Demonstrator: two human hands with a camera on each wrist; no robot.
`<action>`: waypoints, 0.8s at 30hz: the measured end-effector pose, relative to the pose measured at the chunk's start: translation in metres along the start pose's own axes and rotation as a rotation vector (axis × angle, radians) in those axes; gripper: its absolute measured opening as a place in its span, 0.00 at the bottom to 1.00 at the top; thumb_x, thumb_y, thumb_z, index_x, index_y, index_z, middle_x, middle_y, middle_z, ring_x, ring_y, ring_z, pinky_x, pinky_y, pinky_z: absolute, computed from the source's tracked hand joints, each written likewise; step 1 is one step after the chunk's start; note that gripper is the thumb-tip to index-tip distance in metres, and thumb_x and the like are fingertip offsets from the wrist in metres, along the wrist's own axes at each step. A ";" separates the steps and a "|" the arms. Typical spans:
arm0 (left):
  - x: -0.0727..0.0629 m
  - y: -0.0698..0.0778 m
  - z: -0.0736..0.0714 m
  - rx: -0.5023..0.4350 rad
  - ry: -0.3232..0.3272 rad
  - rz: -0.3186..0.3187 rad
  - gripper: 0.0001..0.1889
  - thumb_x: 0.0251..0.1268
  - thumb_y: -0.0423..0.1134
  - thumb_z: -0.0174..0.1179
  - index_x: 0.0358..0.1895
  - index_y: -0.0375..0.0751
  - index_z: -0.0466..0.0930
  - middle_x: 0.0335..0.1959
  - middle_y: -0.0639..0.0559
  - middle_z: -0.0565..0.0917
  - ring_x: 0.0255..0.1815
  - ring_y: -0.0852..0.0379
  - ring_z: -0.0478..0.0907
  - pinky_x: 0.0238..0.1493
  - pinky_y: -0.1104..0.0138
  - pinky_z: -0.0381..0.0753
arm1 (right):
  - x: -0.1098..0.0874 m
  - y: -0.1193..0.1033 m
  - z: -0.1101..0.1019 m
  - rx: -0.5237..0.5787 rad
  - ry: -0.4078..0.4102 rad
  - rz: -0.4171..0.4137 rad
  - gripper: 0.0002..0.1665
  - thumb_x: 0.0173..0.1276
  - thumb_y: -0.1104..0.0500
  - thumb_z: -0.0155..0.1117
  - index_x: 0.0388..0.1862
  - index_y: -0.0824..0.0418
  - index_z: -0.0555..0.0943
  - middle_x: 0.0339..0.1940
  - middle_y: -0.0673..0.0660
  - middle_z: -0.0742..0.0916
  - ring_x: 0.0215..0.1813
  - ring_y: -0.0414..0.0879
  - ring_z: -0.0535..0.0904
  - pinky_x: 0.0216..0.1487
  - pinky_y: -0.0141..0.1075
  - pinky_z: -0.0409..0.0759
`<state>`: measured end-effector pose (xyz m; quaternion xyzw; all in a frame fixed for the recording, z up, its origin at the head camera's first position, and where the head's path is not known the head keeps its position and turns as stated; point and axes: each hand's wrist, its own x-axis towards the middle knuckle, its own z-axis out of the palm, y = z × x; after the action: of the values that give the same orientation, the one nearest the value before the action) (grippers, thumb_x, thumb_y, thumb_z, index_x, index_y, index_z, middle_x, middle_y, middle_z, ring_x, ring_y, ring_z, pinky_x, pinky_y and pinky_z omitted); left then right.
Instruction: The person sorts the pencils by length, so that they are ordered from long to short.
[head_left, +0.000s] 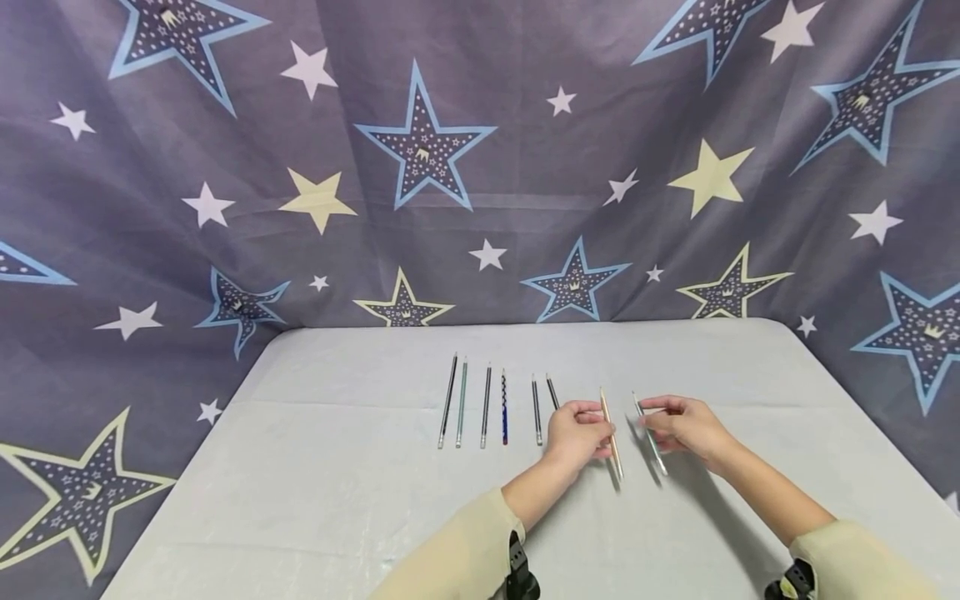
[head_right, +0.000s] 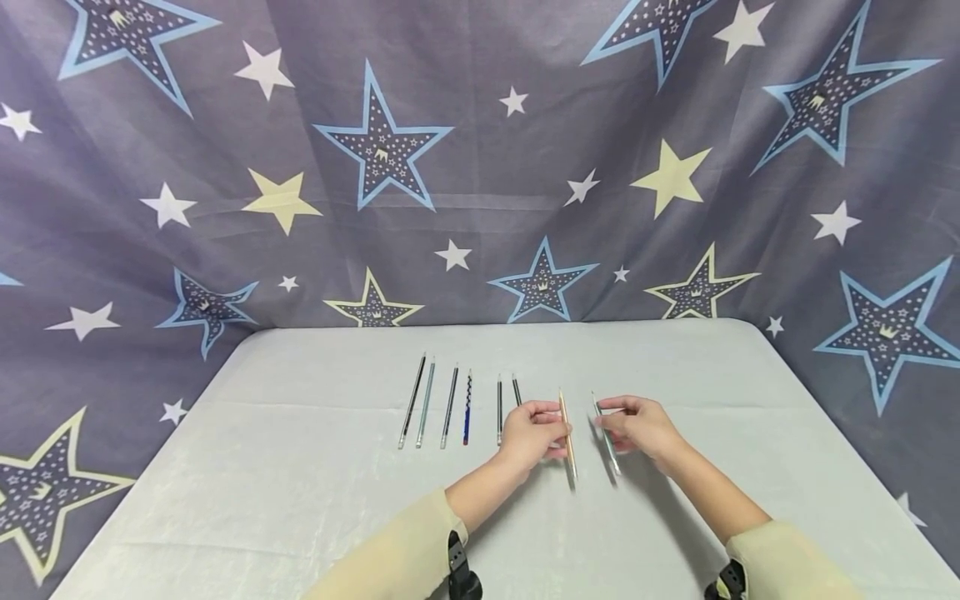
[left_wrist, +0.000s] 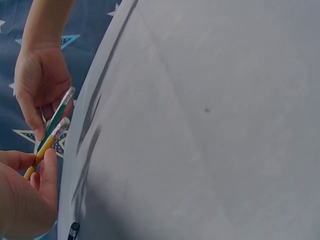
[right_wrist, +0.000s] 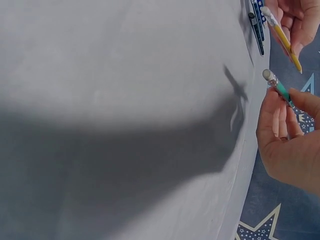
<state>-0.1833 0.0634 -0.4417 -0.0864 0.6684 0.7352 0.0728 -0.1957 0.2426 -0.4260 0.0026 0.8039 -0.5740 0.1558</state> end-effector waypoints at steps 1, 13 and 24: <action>0.001 0.000 0.000 0.001 0.003 0.001 0.16 0.46 0.22 0.63 0.42 0.36 0.78 0.30 0.50 0.78 0.22 0.60 0.77 0.27 0.65 0.87 | 0.000 0.000 0.000 0.003 0.000 0.002 0.32 0.63 0.58 0.62 0.61 0.74 0.67 0.30 0.49 0.81 0.29 0.38 0.79 0.35 0.33 0.85; 0.018 0.005 -0.001 -0.002 0.030 0.020 0.16 0.47 0.22 0.63 0.42 0.36 0.78 0.30 0.50 0.78 0.22 0.60 0.77 0.27 0.65 0.87 | 0.002 -0.002 0.000 0.012 -0.005 -0.002 0.32 0.63 0.59 0.61 0.61 0.74 0.67 0.28 0.48 0.80 0.27 0.37 0.79 0.34 0.32 0.84; 0.033 0.012 -0.004 0.014 0.067 0.044 0.17 0.48 0.21 0.61 0.44 0.33 0.77 0.29 0.50 0.78 0.20 0.61 0.75 0.27 0.66 0.87 | 0.003 -0.003 0.001 0.011 -0.015 0.004 0.32 0.64 0.58 0.61 0.62 0.74 0.66 0.30 0.49 0.81 0.28 0.38 0.79 0.35 0.32 0.84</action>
<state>-0.2180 0.0583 -0.4373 -0.0957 0.6773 0.7286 0.0348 -0.1992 0.2399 -0.4247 0.0009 0.7994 -0.5782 0.1632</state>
